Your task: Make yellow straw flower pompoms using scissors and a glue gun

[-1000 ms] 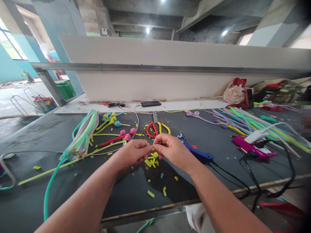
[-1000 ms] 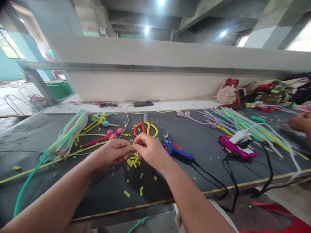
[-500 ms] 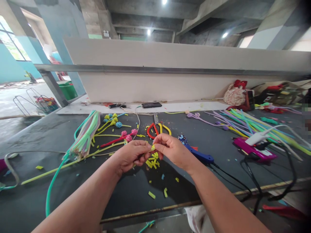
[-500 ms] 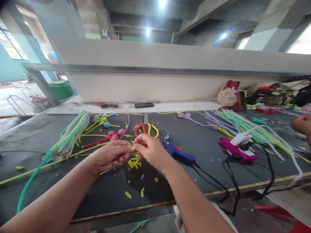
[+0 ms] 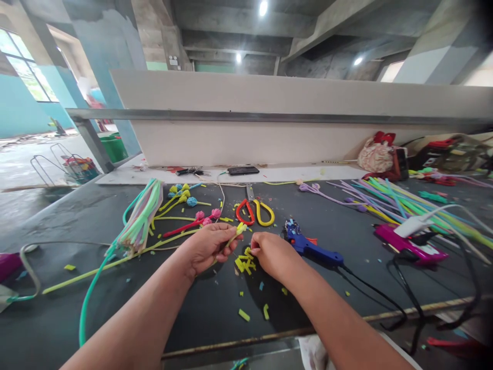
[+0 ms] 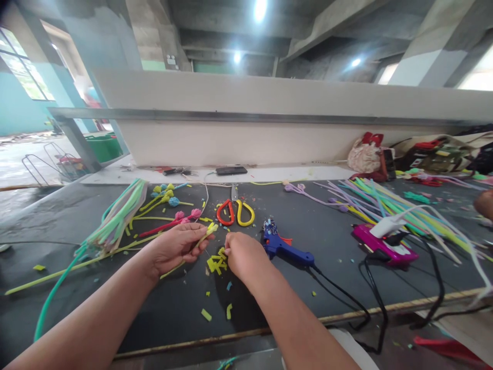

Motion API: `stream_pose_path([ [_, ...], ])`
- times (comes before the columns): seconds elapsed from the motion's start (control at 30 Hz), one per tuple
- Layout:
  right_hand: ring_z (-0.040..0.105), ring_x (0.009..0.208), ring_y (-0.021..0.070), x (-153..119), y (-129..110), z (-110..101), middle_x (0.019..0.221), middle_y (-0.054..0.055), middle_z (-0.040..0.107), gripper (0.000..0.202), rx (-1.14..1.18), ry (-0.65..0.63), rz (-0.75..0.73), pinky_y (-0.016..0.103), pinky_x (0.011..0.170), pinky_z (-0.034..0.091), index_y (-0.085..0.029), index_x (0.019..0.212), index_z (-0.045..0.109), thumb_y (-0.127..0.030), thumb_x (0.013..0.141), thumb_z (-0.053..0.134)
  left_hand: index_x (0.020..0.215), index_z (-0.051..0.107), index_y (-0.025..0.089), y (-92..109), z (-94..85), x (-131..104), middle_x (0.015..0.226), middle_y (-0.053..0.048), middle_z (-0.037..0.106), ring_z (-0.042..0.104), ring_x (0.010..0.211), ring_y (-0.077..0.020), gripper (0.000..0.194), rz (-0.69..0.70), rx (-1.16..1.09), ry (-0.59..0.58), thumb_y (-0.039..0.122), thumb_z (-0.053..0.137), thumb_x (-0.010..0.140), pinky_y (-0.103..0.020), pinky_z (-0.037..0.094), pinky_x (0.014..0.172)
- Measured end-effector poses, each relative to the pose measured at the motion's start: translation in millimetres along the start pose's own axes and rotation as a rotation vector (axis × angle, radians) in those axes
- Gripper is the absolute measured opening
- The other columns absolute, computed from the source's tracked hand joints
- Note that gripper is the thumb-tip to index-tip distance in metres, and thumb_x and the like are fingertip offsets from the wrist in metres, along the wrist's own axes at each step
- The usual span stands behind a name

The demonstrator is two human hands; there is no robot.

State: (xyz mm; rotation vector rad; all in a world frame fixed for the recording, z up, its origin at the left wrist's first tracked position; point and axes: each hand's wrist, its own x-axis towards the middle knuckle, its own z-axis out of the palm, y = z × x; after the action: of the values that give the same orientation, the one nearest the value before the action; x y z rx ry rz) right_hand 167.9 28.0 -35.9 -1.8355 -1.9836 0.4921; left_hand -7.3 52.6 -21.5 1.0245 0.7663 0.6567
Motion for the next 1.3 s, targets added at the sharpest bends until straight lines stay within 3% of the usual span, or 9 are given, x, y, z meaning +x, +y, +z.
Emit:
stream_pose_path([
  [0.2, 0.053, 0.048, 0.0104, -0.2, 2.3, -10.8, 0.061, -0.001, 0.061, 0.009, 0.134, -0.036, 0.03, 0.022, 0.048, 0.033, -0.021, 0.068, 0.053, -0.016, 0.076, 0.052, 0.073, 0.057, 0.011, 1.8, 2.1, -1.1, 0.055, 0.002, 0.048, 0.038, 0.042, -0.0022, 0.026, 0.008, -0.012, 0.0, 0.036, 0.063, 0.075, -0.012, 0.023, 0.034],
  [0.3, 0.054, 0.044, 0.0087, -0.6, 1.8, -13.6, 0.058, -0.004, 0.061, 0.008, 0.22, -0.054, 0.049, 0.02, 0.046, 0.036, -0.021, 0.076, 0.055, -0.014, 0.074, 0.051, 0.073, 0.058, 0.011, 1.0, 1.8, -1.3, 0.056, 0.002, 0.049, 0.039, 0.042, -0.0025, 0.024, 0.01, -0.006, 0.001, 0.034, 0.062, 0.077, -0.012, 0.025, 0.035],
  [0.4, 0.053, 0.046, 0.0093, -1.9, -0.9, -18.5, 0.055, -0.005, 0.058, 0.002, 0.261, -0.032, 0.054, 0.02, 0.048, 0.038, -0.021, 0.073, 0.059, -0.02, 0.071, 0.058, 0.078, 0.06, 0.01, 0.4, 1.9, -1.4, 0.059, 0.001, 0.051, 0.041, 0.043, -0.0027, 0.023, 0.0, 0.0, 0.004, 0.032, 0.061, 0.078, -0.013, 0.027, 0.036],
  [0.53, 0.051, 0.048, 0.0093, -4.0, -4.3, -27.5, 0.057, -0.004, 0.057, 0.009, 0.3, 0.018, 0.049, 0.022, 0.052, 0.039, -0.02, 0.069, 0.064, -0.026, 0.072, 0.059, 0.08, 0.061, 0.01, -0.4, 2.2, -0.3, 0.058, 0.001, 0.052, 0.042, 0.042, -0.0034, 0.022, -0.013, 0.01, 0.016, 0.032, 0.06, 0.078, -0.013, 0.029, 0.035],
  [0.67, 0.056, 0.053, 0.0107, -3.9, -1.7, -28.6, 0.058, -0.003, 0.059, 0.016, 0.396, -0.018, 0.062, 0.022, 0.057, 0.044, -0.019, 0.08, 0.067, -0.019, 0.075, 0.053, 0.08, 0.059, 0.011, -2.0, 2.2, 1.4, 0.055, 0.001, 0.051, 0.042, 0.041, -0.0045, 0.022, -0.038, 0.03, 0.033, 0.033, 0.057, 0.08, -0.014, 0.028, 0.034],
  [0.87, 0.058, 0.055, 0.0121, -3.3, 3.7, -20.2, 0.057, -0.001, 0.062, 0.015, 0.492, -0.123, 0.053, 0.022, 0.054, 0.045, -0.018, 0.075, 0.068, -0.012, 0.069, 0.056, 0.072, 0.051, 0.014, -4.0, 2.4, 1.9, 0.056, 0.003, 0.052, 0.041, 0.041, -0.0033, 0.024, -0.035, 0.063, 0.0, 0.035, 0.063, 0.074, -0.012, 0.027, 0.034],
  [1.07, 0.055, 0.048, 0.01, -3.6, -1.6, -21.6, 0.06, -0.004, 0.058, 0.02, 0.591, -0.095, 0.064, 0.021, 0.046, 0.043, -0.017, 0.092, 0.06, -0.027, 0.074, 0.058, 0.072, 0.052, 0.014, -7.6, 6.3, 2.5, 0.057, 0.004, 0.052, 0.041, 0.041, -0.0028, 0.028, 0.052, 0.157, 0.039, 0.04, 0.065, 0.071, -0.013, 0.028, 0.034],
  [1.3, 0.054, 0.047, 0.0085, -0.6, -9.0, -20.5, 0.061, -0.004, 0.058, 0.016, 0.701, -0.077, 0.079, 0.022, 0.048, 0.045, -0.016, 0.081, 0.058, -0.028, 0.071, 0.062, 0.068, 0.052, 0.015, -7.1, 13.4, 2.0, 0.045, 0.009, 0.042, 0.032, 0.037, -0.0033, 0.027, 0.155, 0.31, 0.114, 0.038, 0.065, 0.069, -0.017, 0.022, 0.037],
])
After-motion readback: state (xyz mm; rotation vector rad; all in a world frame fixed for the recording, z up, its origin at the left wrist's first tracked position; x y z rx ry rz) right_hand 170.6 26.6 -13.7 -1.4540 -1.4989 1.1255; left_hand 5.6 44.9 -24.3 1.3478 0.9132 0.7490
